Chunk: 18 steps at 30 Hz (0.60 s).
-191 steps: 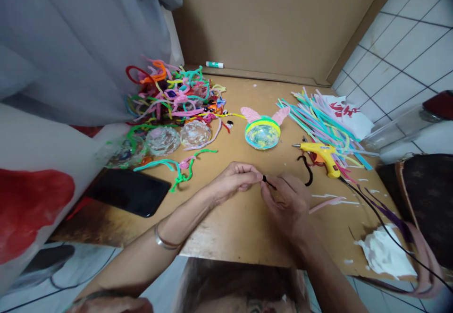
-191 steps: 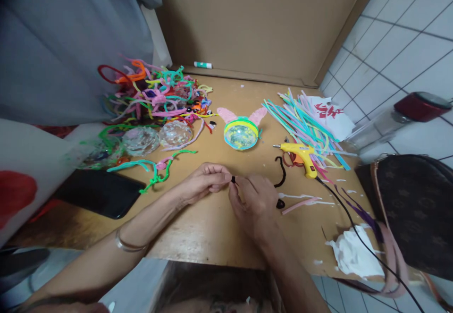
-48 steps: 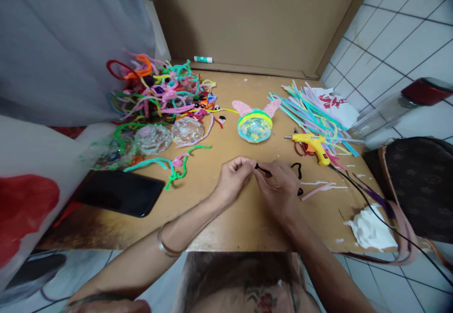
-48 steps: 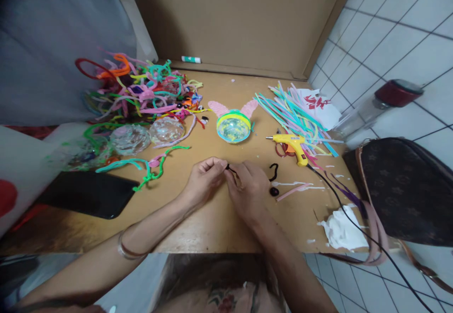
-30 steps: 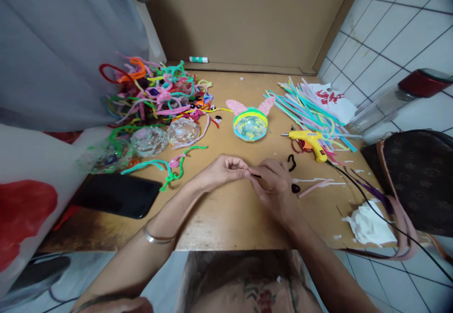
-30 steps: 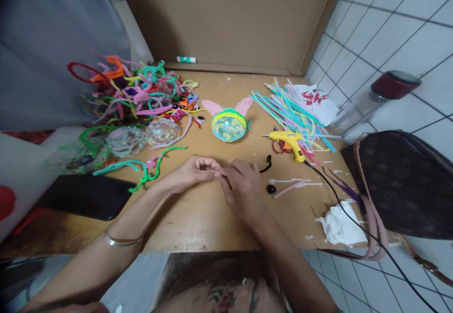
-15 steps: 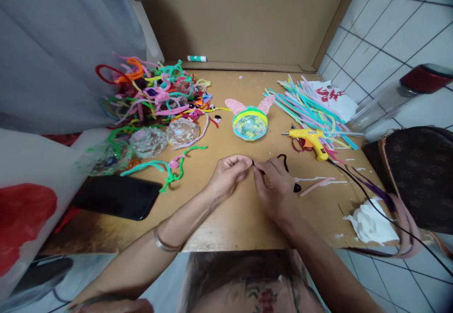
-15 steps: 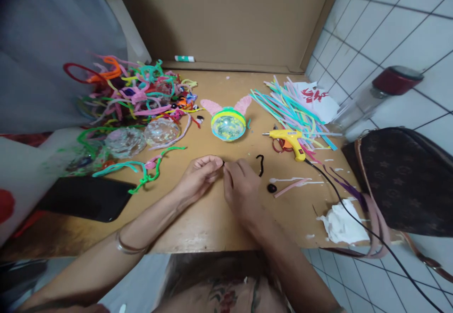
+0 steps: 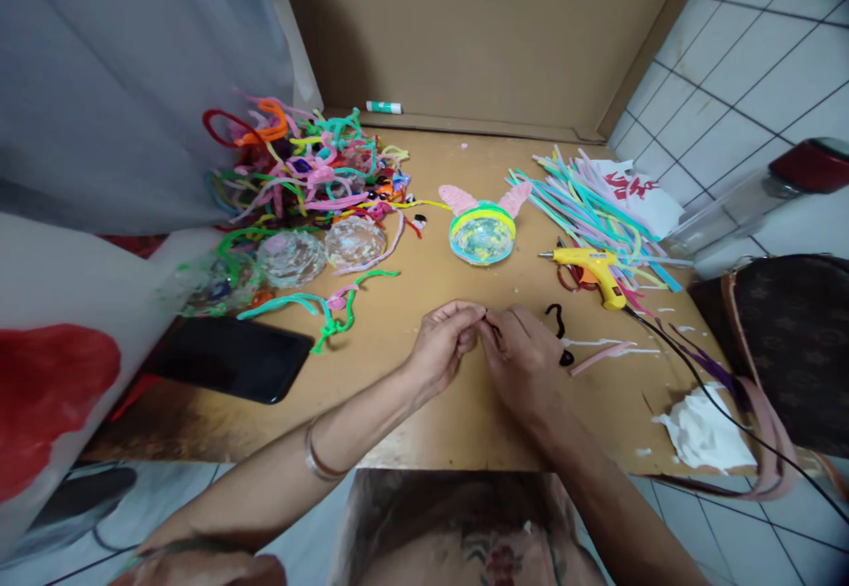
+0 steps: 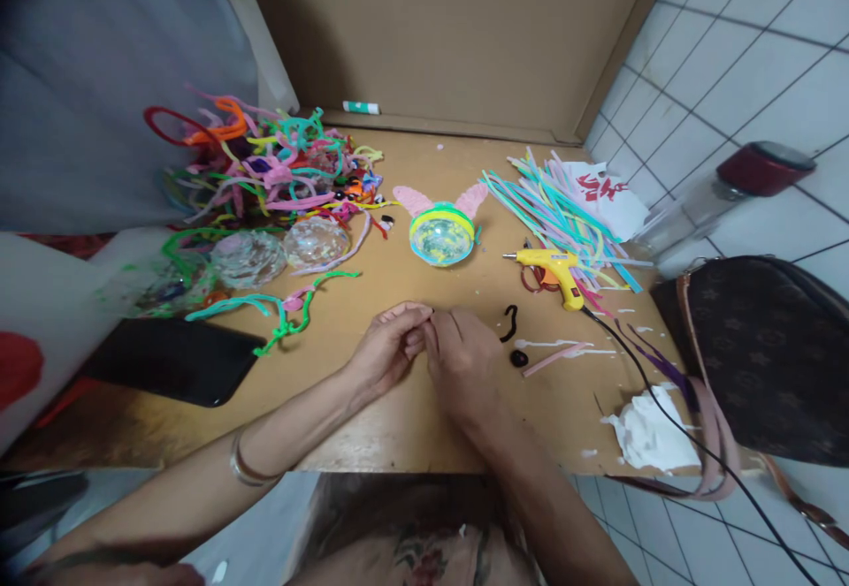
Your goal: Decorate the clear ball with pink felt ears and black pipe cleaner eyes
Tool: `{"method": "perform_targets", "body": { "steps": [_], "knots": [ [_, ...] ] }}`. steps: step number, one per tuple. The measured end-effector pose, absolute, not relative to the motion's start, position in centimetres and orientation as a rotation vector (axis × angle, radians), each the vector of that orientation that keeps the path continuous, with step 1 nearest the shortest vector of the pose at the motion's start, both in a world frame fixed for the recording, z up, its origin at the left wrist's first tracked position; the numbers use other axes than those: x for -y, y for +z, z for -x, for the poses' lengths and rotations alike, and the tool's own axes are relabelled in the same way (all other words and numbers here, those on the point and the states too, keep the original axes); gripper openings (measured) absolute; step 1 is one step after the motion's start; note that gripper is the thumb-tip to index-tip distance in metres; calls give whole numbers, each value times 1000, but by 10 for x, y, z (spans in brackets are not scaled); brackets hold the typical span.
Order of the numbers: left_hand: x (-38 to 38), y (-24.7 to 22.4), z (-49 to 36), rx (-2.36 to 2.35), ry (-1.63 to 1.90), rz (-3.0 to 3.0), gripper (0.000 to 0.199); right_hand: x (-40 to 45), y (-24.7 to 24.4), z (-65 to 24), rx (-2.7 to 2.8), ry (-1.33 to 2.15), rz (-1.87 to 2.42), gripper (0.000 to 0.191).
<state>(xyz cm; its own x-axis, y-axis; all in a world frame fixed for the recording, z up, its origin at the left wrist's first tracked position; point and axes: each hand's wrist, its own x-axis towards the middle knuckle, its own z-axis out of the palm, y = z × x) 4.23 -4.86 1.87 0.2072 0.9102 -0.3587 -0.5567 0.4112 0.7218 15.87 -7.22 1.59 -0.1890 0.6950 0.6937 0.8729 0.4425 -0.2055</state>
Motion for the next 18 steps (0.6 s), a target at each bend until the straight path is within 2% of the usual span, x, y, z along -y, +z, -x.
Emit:
{"method": "perform_targets", "body": {
  "steps": [6, 13, 18],
  "knots": [
    [47, 18, -39, -879, 1098, -696, 30, 69, 18, -162, 1817, -70, 1279, 15],
    [43, 10, -32, -841, 1061, -940, 41, 68, 23, -170, 1831, -72, 1239, 8],
    [36, 13, -26, -837, 939, -1043, 38, 67, 23, -173, 1822, 9, 1241, 4]
  ]
}}
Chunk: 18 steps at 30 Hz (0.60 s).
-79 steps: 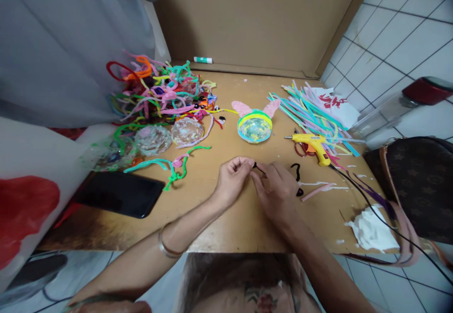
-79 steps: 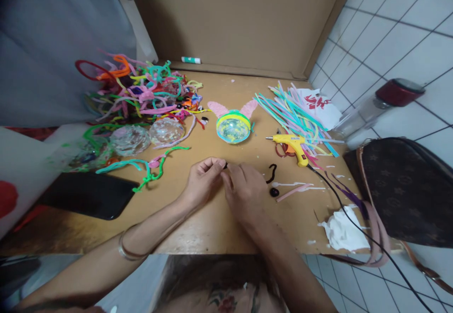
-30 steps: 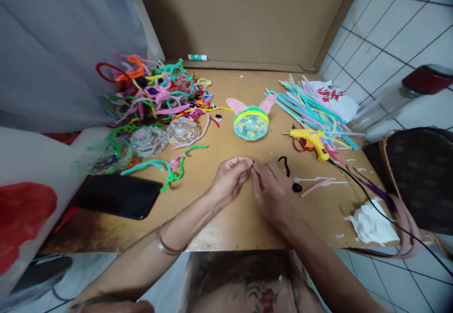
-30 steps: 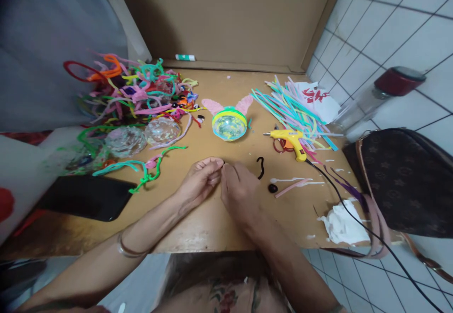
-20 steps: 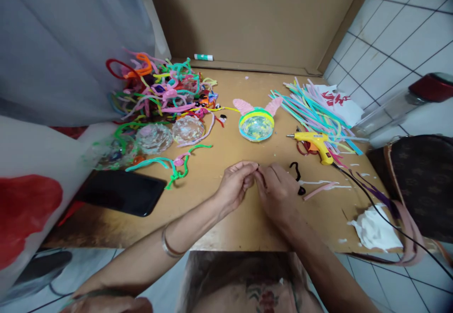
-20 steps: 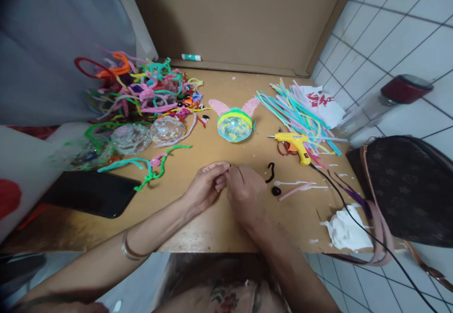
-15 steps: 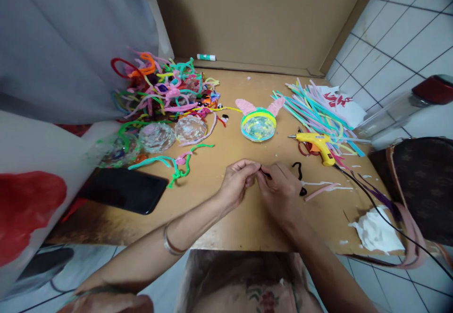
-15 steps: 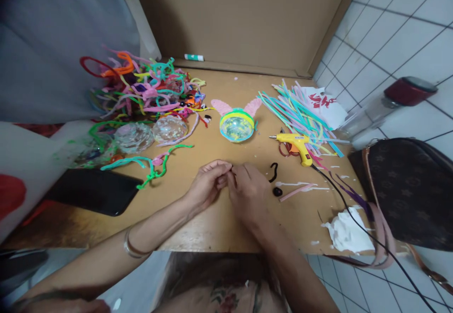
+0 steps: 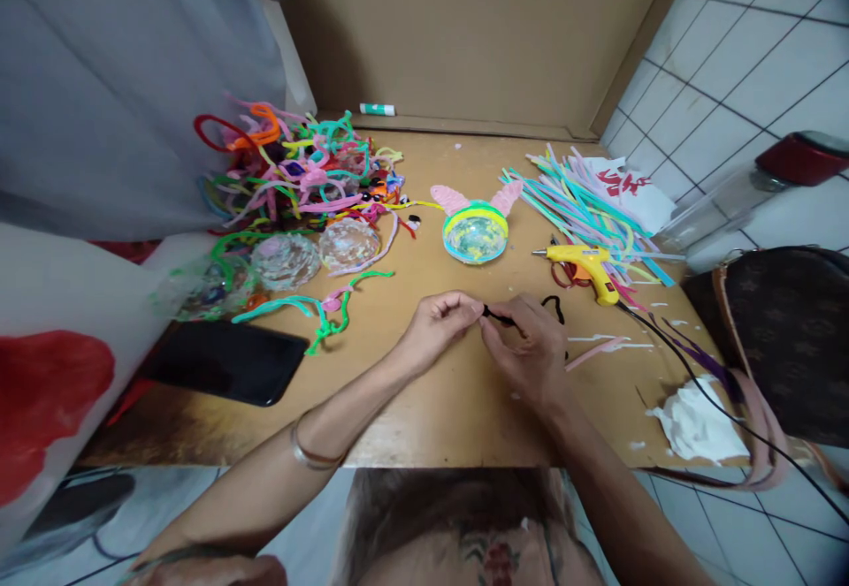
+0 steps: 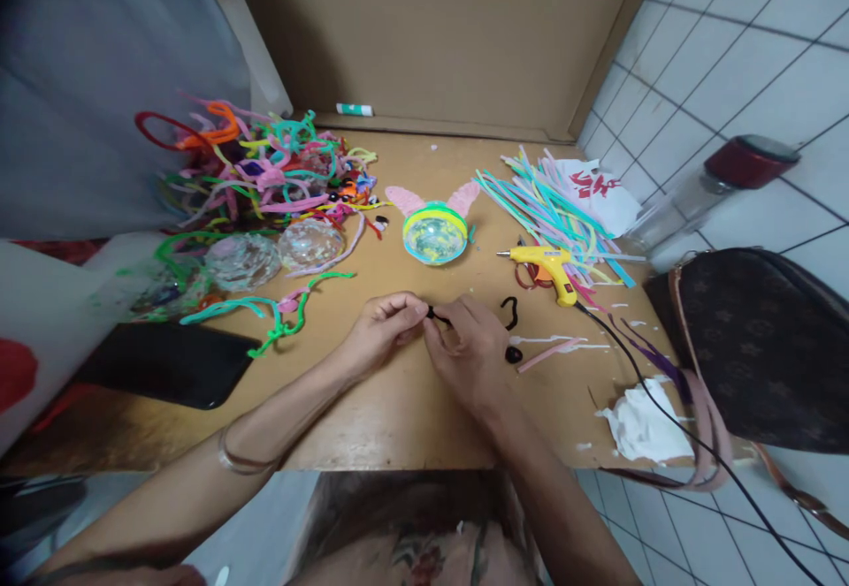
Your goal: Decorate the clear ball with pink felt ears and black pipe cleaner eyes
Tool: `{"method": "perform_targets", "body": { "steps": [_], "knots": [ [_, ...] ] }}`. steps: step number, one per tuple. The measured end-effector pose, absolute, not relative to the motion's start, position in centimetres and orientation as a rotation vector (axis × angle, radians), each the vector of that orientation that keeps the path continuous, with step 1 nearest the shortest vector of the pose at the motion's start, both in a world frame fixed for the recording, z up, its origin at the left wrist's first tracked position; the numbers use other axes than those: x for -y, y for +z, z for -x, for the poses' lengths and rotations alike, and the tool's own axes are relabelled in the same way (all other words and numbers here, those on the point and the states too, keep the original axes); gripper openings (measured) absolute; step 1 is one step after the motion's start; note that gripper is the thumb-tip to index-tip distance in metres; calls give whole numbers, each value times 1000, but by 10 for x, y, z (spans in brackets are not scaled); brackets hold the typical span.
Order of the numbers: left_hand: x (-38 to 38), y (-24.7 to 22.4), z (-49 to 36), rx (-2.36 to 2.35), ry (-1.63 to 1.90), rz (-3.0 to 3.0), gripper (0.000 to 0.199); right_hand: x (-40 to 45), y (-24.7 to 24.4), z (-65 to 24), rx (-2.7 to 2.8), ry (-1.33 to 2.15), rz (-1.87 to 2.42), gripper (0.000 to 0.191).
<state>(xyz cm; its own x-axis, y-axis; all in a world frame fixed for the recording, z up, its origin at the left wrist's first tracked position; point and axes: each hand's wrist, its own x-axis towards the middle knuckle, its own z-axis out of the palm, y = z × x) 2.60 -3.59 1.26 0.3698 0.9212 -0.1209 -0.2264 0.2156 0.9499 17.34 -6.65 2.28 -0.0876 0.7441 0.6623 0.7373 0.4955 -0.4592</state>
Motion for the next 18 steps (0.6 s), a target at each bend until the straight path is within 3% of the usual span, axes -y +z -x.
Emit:
{"method": "perform_targets", "body": {
  "steps": [9, 18],
  "knots": [
    [23, 25, -6, -815, 663, -1162, 41, 68, 24, -181, 2036, 64, 1150, 9],
    [31, 20, -27, -877, 999, -841, 31, 65, 23, -177, 1831, 66, 1215, 12]
  ]
}}
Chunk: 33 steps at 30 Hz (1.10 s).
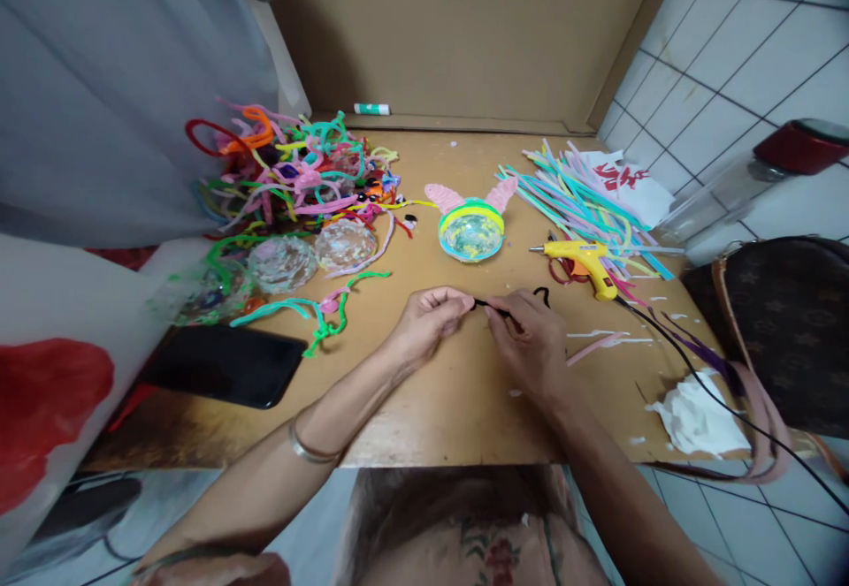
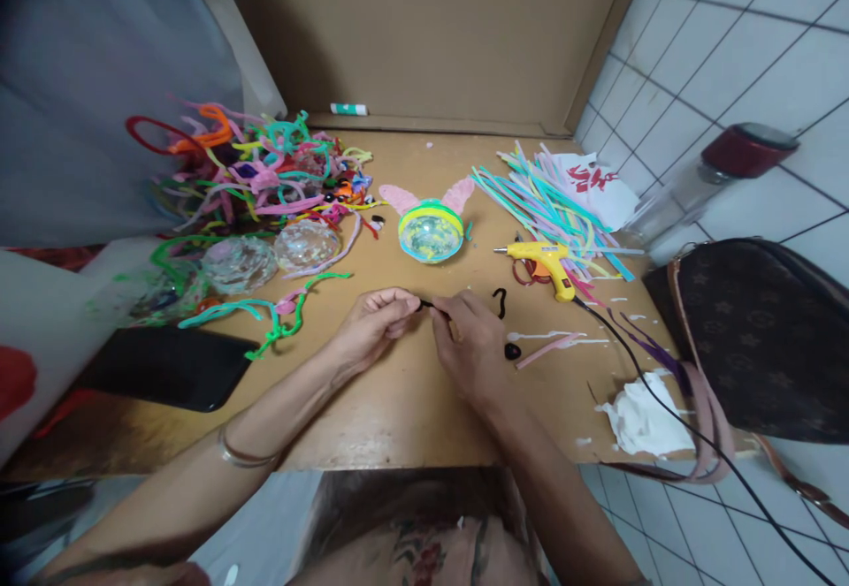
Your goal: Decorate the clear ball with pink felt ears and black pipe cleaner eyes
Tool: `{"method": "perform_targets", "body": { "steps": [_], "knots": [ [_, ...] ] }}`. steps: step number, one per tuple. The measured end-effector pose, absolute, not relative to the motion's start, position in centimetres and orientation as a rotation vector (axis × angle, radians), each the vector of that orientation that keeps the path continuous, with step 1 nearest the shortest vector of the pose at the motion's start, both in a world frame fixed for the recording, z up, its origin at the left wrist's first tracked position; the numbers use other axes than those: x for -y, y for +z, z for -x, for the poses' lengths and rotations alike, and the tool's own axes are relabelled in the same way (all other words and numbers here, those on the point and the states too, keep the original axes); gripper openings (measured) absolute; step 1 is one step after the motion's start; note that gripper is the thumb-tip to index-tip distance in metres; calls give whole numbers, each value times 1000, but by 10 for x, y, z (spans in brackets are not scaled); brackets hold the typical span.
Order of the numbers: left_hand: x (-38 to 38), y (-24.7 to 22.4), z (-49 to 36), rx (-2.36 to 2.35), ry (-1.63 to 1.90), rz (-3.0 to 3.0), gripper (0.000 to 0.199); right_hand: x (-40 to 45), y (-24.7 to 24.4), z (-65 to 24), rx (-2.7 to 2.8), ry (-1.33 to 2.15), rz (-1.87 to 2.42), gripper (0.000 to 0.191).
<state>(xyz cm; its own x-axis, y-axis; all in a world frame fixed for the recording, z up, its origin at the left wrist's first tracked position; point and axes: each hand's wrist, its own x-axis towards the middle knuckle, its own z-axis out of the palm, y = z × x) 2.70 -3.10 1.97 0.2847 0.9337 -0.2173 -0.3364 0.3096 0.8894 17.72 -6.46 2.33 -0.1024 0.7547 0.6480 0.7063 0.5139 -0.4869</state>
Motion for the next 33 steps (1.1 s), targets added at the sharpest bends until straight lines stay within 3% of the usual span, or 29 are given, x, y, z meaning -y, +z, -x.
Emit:
{"method": "perform_targets", "body": {
  "steps": [7, 11, 15, 26, 33],
  "knots": [
    [40, 23, -35, -867, 1115, -655, 30, 74, 25, -158, 1962, -221, 1273, 27],
    [44, 24, -37, -844, 1118, -555, 31, 75, 21, -155, 1892, -210, 1312, 13],
    [47, 21, -40, -834, 1123, -497, 29, 74, 17, -156, 1884, -209, 1350, 15],
    [46, 20, -35, -804, 1033, -671, 33, 68, 20, -165, 1652, 387, 1345, 12],
    [35, 26, -21, -818, 867, -979, 36, 66, 26, -175, 1708, 387, 1278, 10]
  ]
}}
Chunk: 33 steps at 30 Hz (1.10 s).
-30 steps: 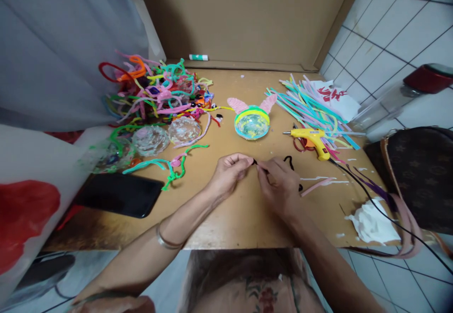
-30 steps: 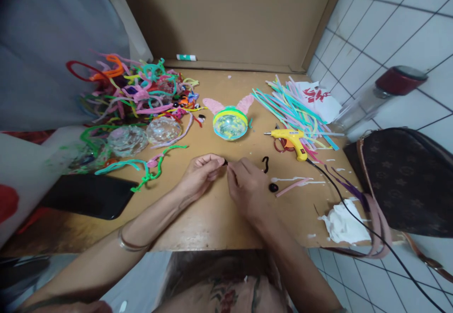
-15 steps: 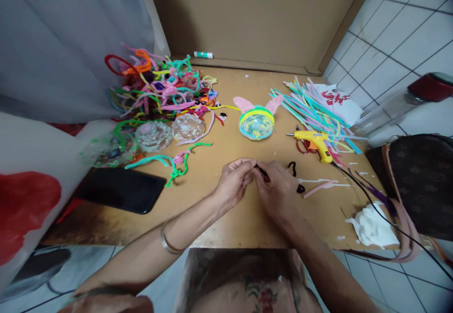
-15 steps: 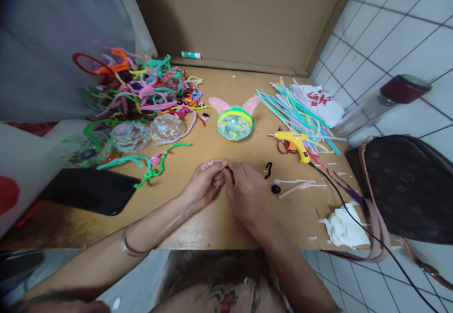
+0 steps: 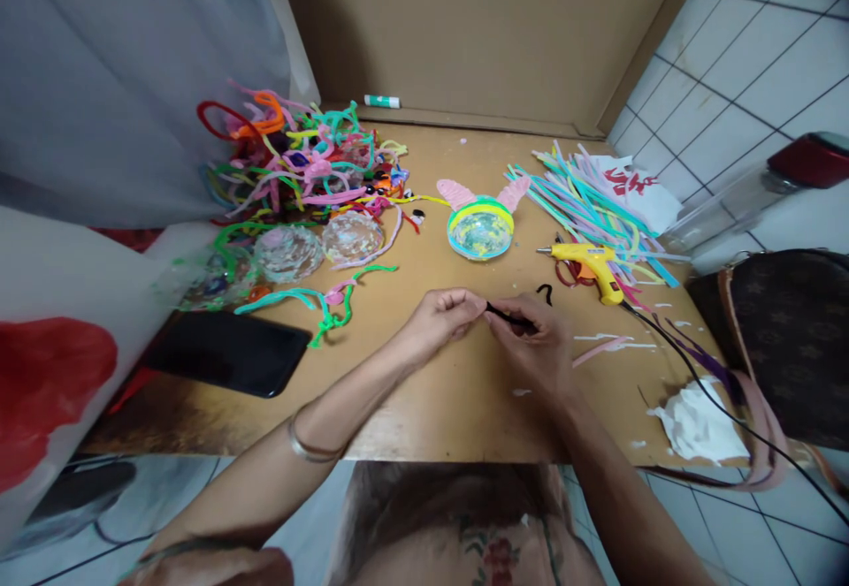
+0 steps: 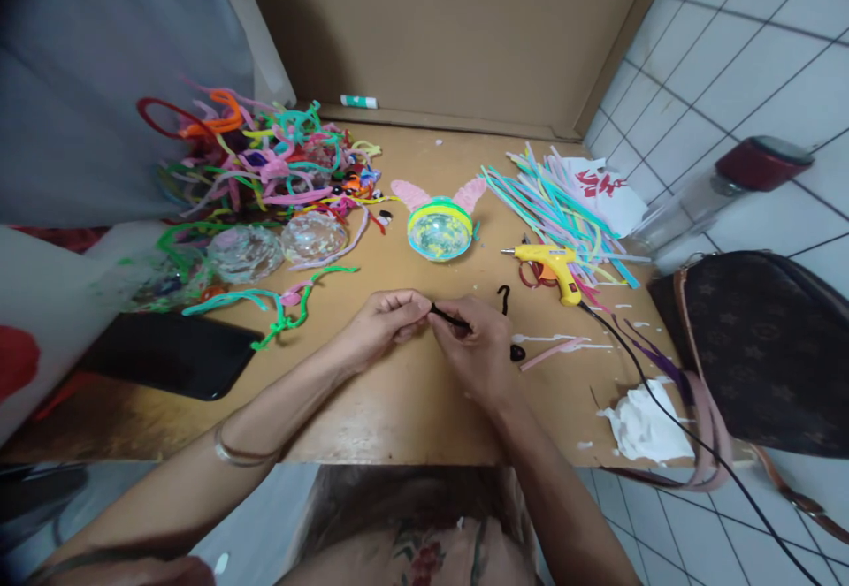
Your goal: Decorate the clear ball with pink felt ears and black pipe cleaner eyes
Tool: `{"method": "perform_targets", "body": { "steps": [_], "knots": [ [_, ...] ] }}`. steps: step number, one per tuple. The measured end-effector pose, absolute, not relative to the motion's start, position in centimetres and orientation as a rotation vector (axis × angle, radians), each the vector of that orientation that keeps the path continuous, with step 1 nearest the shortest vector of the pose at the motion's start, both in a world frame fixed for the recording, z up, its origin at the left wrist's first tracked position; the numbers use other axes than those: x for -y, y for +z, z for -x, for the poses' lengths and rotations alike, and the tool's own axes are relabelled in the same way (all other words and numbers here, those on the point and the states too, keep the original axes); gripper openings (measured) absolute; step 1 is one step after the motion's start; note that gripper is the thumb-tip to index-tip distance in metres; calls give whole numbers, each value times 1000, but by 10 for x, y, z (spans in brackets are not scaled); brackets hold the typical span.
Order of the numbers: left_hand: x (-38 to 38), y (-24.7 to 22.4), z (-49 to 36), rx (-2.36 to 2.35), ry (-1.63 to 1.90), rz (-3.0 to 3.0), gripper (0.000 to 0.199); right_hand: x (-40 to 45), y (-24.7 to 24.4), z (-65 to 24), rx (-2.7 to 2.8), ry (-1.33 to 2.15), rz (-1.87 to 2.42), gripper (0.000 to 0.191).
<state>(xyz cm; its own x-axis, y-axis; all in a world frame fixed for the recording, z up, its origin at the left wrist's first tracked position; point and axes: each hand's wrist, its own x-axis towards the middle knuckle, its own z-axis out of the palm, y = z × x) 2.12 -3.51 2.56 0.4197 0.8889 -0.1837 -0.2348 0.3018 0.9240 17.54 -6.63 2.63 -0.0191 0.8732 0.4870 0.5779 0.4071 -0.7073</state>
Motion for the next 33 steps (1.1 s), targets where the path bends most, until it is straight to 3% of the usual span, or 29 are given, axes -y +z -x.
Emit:
{"method": "perform_targets", "body": {
  "steps": [10, 15, 24, 33],
  "knots": [
    [22, 33, 2, -795, 595, -1221, 38, 69, 31, -184, 1971, 491, 1094, 16],
    [27, 25, -10, -765, 752, -1058, 35, 67, 33, -186, 1903, 411, 1102, 15],
    [37, 24, -34, -872, 1074, -698, 25, 72, 21, -159, 1923, -176, 1246, 20],
    [35, 15, -34, -809, 1137, -551, 25, 57, 22, -158, 1999, -137, 1354, 15]
  ]
}}
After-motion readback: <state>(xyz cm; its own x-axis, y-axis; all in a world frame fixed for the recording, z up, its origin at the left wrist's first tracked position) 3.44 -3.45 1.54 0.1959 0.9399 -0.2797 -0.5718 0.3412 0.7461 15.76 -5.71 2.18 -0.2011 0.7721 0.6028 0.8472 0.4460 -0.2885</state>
